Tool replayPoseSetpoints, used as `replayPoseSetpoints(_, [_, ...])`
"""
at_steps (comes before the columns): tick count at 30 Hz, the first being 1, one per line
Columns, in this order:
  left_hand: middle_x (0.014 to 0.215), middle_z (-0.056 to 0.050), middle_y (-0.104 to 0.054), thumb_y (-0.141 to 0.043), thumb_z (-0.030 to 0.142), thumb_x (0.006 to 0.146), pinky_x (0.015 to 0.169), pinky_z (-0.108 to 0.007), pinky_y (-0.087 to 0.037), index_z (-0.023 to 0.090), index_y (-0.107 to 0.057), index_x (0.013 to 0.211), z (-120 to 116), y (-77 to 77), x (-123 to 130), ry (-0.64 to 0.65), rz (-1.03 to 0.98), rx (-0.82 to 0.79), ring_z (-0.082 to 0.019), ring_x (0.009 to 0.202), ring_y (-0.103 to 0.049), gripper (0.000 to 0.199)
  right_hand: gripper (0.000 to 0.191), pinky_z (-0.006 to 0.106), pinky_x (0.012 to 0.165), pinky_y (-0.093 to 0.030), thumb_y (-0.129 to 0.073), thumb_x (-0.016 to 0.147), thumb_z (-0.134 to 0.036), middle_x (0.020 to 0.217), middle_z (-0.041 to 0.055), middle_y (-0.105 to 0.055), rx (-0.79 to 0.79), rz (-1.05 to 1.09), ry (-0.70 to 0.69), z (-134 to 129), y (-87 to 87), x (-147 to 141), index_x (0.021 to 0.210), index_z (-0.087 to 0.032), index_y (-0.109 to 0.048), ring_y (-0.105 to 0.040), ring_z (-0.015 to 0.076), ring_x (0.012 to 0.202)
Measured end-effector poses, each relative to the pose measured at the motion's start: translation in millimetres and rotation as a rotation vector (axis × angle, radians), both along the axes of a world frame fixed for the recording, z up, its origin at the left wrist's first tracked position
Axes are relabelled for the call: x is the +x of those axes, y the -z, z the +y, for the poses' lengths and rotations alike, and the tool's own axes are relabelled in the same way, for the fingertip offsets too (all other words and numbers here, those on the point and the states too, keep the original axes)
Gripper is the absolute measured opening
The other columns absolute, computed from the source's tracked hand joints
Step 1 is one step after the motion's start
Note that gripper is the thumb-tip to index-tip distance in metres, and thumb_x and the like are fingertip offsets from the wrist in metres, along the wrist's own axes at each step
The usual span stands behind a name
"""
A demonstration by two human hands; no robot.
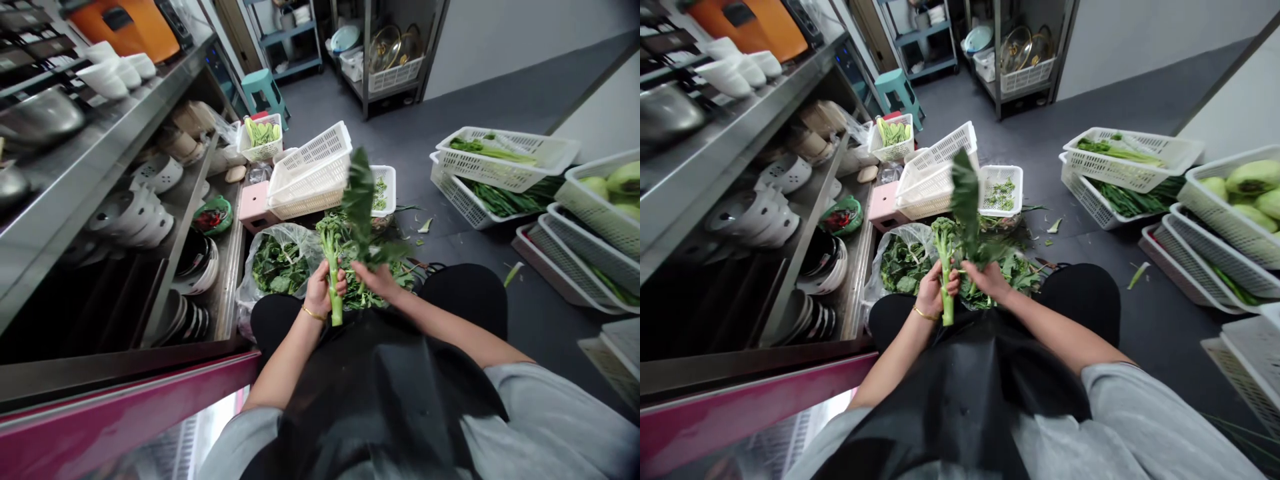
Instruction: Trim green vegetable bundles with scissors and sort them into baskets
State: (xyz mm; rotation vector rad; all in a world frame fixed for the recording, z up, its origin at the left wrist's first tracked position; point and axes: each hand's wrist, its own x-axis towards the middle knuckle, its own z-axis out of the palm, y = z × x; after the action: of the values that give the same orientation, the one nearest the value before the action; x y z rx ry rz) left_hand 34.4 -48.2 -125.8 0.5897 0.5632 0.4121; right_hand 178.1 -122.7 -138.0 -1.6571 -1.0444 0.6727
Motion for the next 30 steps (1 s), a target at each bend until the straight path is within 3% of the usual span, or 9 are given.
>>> replayPoseSetpoints(3, [0.058, 0.003, -0.040, -0.043, 0.048, 0.091, 0.035, -0.019, -0.023, 0.019, -0.051, 0.087, 0.5, -4.9, -4.4, 0.107, -0.064, -0.100, -0.007, 0.037, -0.032, 0.031, 0.048, 0.026, 0.037, -0.038, -0.045, 0.083, -0.063, 0.051, 0.0008, -0.054, 0.001, 0.323, 0.066, 1.5, -6.4, 8.5, 0.077, -0.018, -0.057, -0.045, 0.0126, 0.038])
replayPoseSetpoints(5, [0.057, 0.003, -0.040, -0.041, 0.049, 0.092, 0.034, -0.020, -0.024, 0.019, -0.051, 0.085, -0.3, -5.6, -3.4, 0.119, -0.072, -0.094, -0.008, 0.037, -0.033, 0.033, 0.045, 0.026, 0.038, -0.038, -0.053, 0.078, -0.062, 0.050, 0.0001, -0.054, -0.015, 0.388, -0.025, 10.1, -17.4, 13.0, 0.075, -0.018, -0.058, -0.045, 0.0125, 0.038])
replayPoseSetpoints(7, [0.057, 0.002, -0.042, -0.040, 0.048, 0.093, 0.035, -0.020, -0.026, 0.018, -0.052, 0.086, -0.9, -4.9, -0.9, 0.110, -0.071, -0.074, -0.009, 0.038, -0.037, 0.032, 0.040, 0.026, 0.046, -0.042, -0.056, 0.077, -0.056, 0.054, 0.0020, -0.056, -0.004, 0.198, -0.102, 18.4, -27.1, 12.6, 0.068, -0.017, -0.057, -0.051, 0.0143, 0.047])
replayPoseSetpoints(10, [0.059, 0.001, -0.046, -0.041, 0.045, 0.093, 0.036, -0.020, -0.028, 0.017, -0.051, 0.086, -1.3, -2.3, 1.8, 0.074, -0.035, -0.046, -0.009, 0.039, -0.040, 0.031, 0.034, 0.027, 0.059, -0.045, -0.054, 0.079, -0.046, 0.061, 0.0038, -0.060, 0.038, -0.100, -0.053, 22.5, -30.7, 5.4, 0.063, -0.016, -0.058, -0.058, 0.0181, 0.064])
replayPoseSetpoints(16, [0.056, 0.001, -0.050, -0.045, 0.044, 0.091, 0.036, -0.021, -0.031, 0.017, -0.050, 0.083, -2.8, 2.4, 2.3, 0.035, 0.023, 0.042, -0.010, 0.036, -0.042, 0.029, 0.037, 0.026, 0.064, -0.048, -0.052, 0.085, -0.047, 0.065, 0.0044, -0.066, 0.033, -0.071, -0.095, 23.3, -19.7, 3.6, 0.069, -0.017, -0.064, -0.063, 0.0183, 0.067])
replayPoseSetpoints(20, [0.057, 0.000, -0.052, -0.050, 0.047, 0.089, 0.037, -0.020, -0.032, 0.017, -0.050, 0.083, -2.5, 4.5, 7.2, -0.006, 0.040, 0.034, -0.010, 0.037, -0.044, 0.030, 0.028, 0.028, 0.069, -0.049, -0.057, 0.082, -0.040, 0.070, 0.0073, -0.069, -0.022, -0.194, -0.078, 30.7, -17.6, 3.9, 0.073, -0.016, -0.067, -0.066, 0.0219, 0.076])
replayPoseSetpoints(26, [0.057, 0.000, -0.052, -0.043, 0.042, 0.093, 0.041, -0.021, -0.035, 0.017, -0.050, 0.082, 16.0, 11.0, 1.2, -0.269, 0.118, -0.016, -0.010, 0.041, -0.047, 0.029, 0.031, 0.034, 0.085, -0.050, -0.057, 0.083, -0.046, 0.089, 0.0082, -0.071, 0.024, -0.328, -0.098, 4.7, 10.1, -12.4, 0.093, -0.020, -0.069, -0.064, 0.0260, 0.096])
replayPoseSetpoints(28, [0.058, 0.001, -0.051, -0.044, 0.045, 0.092, 0.039, -0.021, -0.033, 0.017, -0.050, 0.083, 24.0, 9.5, -9.5, -0.238, 0.056, 0.005, -0.010, 0.041, -0.045, 0.030, 0.033, 0.035, 0.080, -0.051, -0.051, 0.087, -0.048, 0.081, 0.0076, -0.070, -0.049, -0.289, -0.110, -4.3, 25.4, -1.7, 0.087, -0.020, -0.068, -0.066, 0.0241, 0.086])
replayPoseSetpoints(30, [0.057, 0.001, -0.048, -0.045, 0.049, 0.091, 0.037, -0.021, -0.031, 0.018, -0.051, 0.083, 28.5, 5.9, -20.3, -0.143, -0.007, 0.024, -0.010, 0.039, -0.043, 0.032, 0.035, 0.033, 0.067, -0.051, -0.061, 0.079, -0.053, 0.063, 0.0068, -0.065, -0.247, -0.303, -0.160, -5.6, 37.4, 16.9, 0.071, -0.019, -0.063, -0.064, 0.0229, 0.068])
